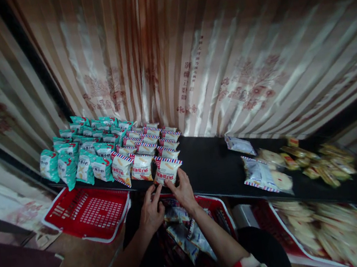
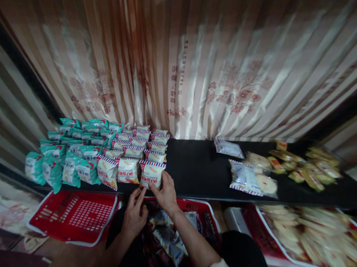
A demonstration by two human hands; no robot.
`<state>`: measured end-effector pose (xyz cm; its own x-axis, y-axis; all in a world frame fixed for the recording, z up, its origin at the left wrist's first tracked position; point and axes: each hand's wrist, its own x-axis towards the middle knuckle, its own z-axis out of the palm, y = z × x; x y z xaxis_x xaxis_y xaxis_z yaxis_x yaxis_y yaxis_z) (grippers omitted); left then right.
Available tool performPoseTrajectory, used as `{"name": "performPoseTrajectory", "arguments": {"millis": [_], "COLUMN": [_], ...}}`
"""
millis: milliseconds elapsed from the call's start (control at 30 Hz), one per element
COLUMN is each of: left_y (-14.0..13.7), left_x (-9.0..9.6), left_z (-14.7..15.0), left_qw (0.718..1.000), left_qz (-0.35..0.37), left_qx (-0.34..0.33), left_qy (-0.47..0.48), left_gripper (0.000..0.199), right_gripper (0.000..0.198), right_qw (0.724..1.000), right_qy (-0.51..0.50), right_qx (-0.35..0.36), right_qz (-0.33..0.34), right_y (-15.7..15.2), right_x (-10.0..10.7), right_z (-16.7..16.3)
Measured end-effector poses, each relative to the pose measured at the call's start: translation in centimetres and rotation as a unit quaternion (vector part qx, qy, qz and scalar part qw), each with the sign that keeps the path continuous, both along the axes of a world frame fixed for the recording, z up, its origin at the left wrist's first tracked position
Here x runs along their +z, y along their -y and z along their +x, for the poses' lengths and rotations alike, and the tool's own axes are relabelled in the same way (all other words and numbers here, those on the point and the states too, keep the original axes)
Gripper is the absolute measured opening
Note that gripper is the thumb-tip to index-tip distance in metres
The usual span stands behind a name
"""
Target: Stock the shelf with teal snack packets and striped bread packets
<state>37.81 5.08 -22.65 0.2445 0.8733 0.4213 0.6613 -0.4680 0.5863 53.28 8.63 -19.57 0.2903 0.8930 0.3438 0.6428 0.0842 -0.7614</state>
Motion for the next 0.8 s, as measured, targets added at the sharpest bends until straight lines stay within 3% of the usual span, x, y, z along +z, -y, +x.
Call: {"name": "performPoseTrajectory", "arguments": {"millis": [100,267,800], "left_y": [0.0,0.0,0.0], "left_x": [-0.1,-0.3,0.0], "left_z": [0.1,0.1,0.2], "left_qw": [1.000,1.000,1.000], "left_qz": [-0.003,-0.008,-0.005], "left_qx": [0.000,-0.009,0.006], "left_qy": [0.005,0.007,-0.001], "left_gripper": [0.064,0.065,0.060], "right_gripper": [0.072,0.060,0.062], "right_qw": [1.000,1.000,0.999], "right_qy": [-0.010,-0.002,0.030], "right_qx": [-0.001,0.026,-0.003], "right_qz": [-0.013,-0.006,0.045], "right_y": [-0.1,-0.2,-0.7], "right_x": [0.3,0.5,-0.9], "right_z": [-0.3,-0.5,-0.4]}}
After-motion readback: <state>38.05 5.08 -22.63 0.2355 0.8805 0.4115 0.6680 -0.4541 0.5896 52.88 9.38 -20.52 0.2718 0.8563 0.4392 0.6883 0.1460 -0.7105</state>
